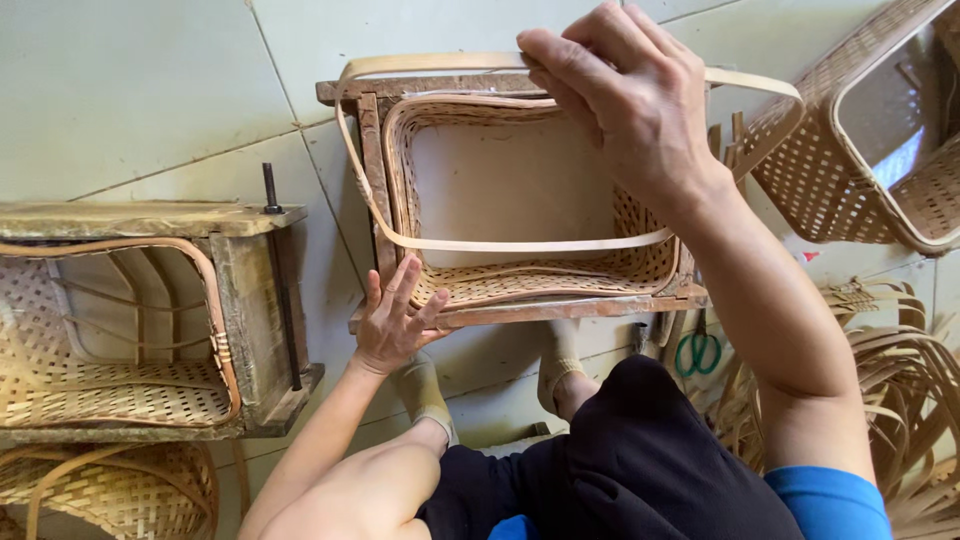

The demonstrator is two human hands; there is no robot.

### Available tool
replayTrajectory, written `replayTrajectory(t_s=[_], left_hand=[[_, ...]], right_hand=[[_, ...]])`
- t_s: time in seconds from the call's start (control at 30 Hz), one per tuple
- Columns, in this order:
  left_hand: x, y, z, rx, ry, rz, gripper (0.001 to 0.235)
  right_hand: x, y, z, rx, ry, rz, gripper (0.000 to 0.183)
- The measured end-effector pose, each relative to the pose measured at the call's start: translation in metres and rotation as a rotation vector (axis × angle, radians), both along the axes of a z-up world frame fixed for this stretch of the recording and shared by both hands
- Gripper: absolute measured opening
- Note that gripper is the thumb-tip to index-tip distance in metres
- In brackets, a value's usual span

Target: The person weaves a rectangular basket by hand, fitting a pre-woven panel into a wooden mold and securing it with thin strips. They use a hammer to tap the strips into place and adjust the basket's shape.

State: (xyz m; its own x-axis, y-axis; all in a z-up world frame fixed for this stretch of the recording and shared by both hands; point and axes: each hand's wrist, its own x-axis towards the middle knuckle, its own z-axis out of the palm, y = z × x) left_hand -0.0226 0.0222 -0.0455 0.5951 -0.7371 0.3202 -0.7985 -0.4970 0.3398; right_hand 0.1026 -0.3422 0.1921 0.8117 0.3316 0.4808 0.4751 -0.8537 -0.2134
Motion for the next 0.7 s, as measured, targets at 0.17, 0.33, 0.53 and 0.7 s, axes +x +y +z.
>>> replayTrajectory(t_s=[0.17,0.33,0.53,0.7], left_hand=[[-0.006,0.004,-0.011,0.039,-0.042,0.045,0.126],[-0.008,0.003,-0.015,0.044,-0.021,0.063,0.132],[-0.003,-0.004,-0.006,0.022,-0.091,0.079,0.12],[0.003,-0.007,0.011,0.121,-0.132,0.057,0.086]], right_hand=[[-0.041,-0.016,0.031,0.147,0.181,-0.14,0.026],[-0.087,-0.024,0.038,0.066,0.249,-0.15,0.03],[-0.129,0.037,-0.066,0.0,0.496,0.168,0.056],[-0.163,0.049,-0.115,0.005,0.712,0.151,0.053]])
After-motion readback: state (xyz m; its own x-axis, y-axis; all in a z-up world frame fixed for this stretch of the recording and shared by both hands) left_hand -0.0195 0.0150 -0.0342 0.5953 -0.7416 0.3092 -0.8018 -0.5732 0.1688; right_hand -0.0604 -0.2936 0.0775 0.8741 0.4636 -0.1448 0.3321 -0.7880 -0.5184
